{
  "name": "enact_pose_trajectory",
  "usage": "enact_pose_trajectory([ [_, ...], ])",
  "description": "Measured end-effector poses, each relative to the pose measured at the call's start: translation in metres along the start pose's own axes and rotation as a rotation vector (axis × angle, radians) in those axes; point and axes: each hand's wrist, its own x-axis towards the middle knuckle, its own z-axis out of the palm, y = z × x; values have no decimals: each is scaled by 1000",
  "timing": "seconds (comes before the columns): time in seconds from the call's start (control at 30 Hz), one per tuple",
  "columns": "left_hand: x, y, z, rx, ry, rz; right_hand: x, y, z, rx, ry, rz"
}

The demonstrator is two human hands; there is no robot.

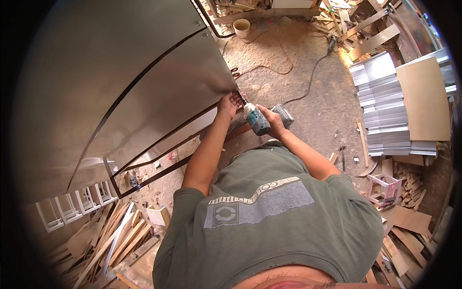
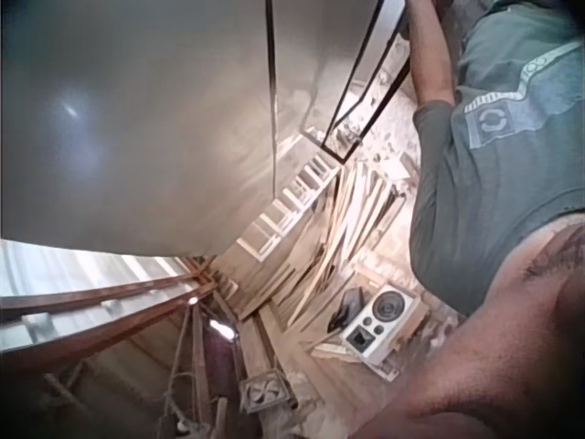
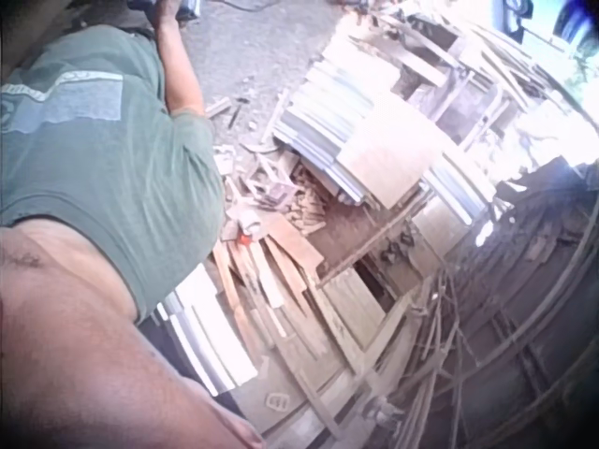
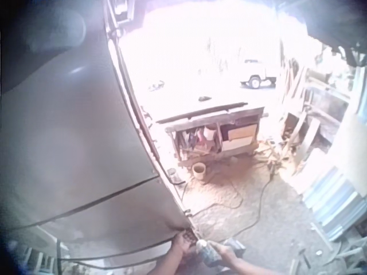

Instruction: The person constructs a food cart by attaching a corrugated metal panel and a flat panel to the frame using a drill, then tests the fit of a hinged front panel.

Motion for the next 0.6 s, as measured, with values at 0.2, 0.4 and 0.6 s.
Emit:
enact_pose_trajectory([
  [0.2, -6, 8, 10, 44, -27, 19, 7, 19, 2, -73, -21, -114],
  [0.4, -1, 13, 14, 39, -23, 1, 7, 30, 7, -284, -54, -164],
  [0.6, 14, 9, 1, 68, -52, -12, 11, 31, 3, -422, -112, -215],
])
